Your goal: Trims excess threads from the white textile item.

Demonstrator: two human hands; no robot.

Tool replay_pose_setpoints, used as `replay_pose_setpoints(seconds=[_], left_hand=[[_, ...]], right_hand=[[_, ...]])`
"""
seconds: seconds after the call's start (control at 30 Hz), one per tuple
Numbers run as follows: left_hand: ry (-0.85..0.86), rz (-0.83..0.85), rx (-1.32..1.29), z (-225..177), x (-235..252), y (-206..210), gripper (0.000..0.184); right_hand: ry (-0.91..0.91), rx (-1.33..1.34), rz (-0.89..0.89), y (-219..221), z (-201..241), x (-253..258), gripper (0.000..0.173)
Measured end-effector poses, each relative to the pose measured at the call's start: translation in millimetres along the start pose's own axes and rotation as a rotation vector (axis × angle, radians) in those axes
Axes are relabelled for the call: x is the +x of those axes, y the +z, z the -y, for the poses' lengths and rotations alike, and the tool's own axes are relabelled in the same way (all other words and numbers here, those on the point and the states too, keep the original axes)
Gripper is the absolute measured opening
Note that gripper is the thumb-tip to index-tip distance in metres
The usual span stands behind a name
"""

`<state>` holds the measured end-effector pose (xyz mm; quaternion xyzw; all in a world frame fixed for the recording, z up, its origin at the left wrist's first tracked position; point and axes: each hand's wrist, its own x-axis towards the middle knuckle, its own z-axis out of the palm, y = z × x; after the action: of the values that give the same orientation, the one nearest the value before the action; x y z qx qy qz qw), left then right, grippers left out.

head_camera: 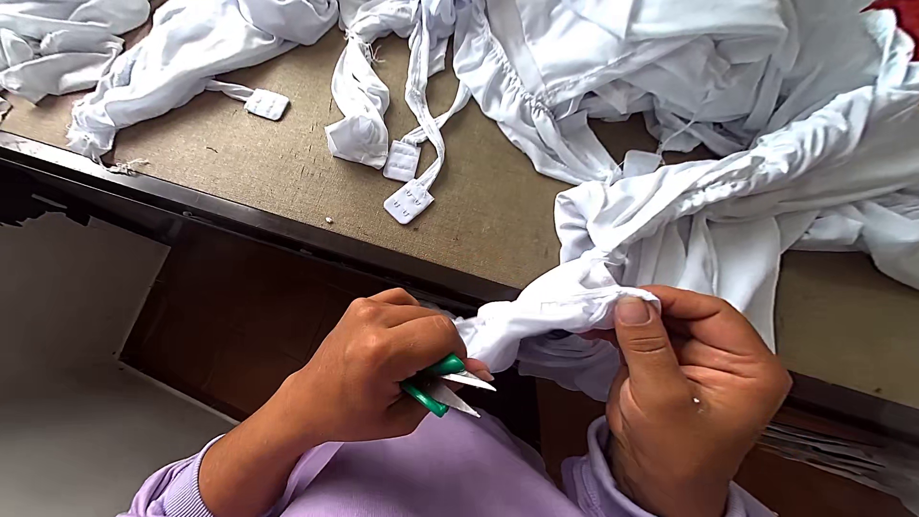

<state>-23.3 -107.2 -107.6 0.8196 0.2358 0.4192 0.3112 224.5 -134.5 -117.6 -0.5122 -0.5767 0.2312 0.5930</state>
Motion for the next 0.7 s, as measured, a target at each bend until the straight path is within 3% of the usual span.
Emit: replay_pose_setpoints(seconds=[0.2,0.3,0.4,0.6,0.63,0.7], left_hand=[[0.006,0.124,-0.099,-5.0,-12.4,-30.3,0.027],[-0.058,0.067,-0.032,-4.1,-25.1,-52.8,0.03],[-0.089,0.029,-0.055,-4.7,-30.9,-54.2,0.028],[0.031,0.155,-0.28,-8.9,-16.9,-26.6,0.025],[0.051,0.172,-0.288,-11.7,-12.5,-23.2,0.026],[0.109,0.195,-0.34,-17.6,-1.4,-14.0,0.027]], right_hand=[[-0.081,-0.118,0.095,-13.0,-1.8,-0.1,0.009],[-0.092,-0.148,0.198,-25.9,-1.4,-4.8,0.008],[-0.012,0.014,0.231,-31.1,-0.4,-8.0,0.011],[0.175,0.371,0.138,-4.5,18.7,22.5,0.012],[0.136,0.366,0.203,0.6,18.6,30.5,0.015],[-0.001,0.188,0.432,9.0,15.7,45.2,0.039]])
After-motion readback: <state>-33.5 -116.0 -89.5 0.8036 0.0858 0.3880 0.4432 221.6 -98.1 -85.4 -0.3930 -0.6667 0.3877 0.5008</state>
